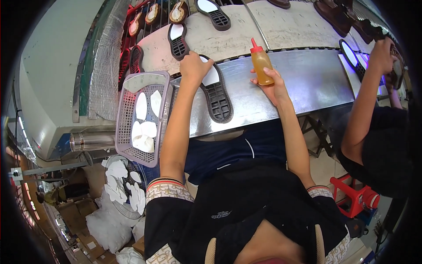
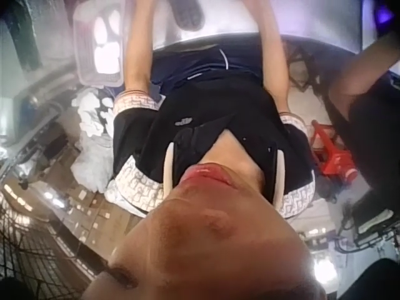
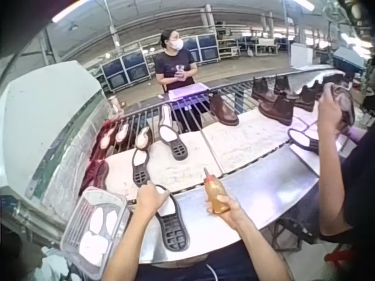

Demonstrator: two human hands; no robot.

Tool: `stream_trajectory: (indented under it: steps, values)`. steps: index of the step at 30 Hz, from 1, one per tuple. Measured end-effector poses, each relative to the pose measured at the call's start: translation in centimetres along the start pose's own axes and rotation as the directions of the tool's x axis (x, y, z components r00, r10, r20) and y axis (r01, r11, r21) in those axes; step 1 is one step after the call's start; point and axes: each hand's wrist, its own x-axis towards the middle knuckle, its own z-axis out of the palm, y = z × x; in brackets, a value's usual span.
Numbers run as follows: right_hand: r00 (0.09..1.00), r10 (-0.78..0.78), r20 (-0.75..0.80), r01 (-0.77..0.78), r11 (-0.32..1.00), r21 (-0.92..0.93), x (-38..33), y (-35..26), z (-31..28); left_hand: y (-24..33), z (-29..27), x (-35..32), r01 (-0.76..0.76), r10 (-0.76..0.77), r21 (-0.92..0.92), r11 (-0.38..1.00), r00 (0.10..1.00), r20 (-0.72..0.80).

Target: The recorder is seen applying adhesive from a squeeze bottle onto white shoe insole components and then placing them onto shoe soles on an assembly line conveyor.

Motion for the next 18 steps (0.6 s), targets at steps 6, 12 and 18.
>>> stream_trajectory:
  steps: [6,12,18]
  values:
    - [1.000,0.000,-0.012,0.000,1.000,0.024,0.3,-0.3,-0.7,0.5,1.1,-2.3,-0.038,0.060,0.157,0.987,0.988,-0.139]
    - [0.999,-0.011,0.041,0.015,0.995,-0.100,0.3,-0.1,0.4,-3.8,2.8,-4.1,-0.293,0.296,0.039,0.955,0.944,-0.148]
    - [0.998,0.013,0.055,-0.009,0.997,-0.074,0.4,-0.1,0.5,-4.4,2.2,-3.8,-0.231,0.236,-0.202,0.952,0.972,-0.003]
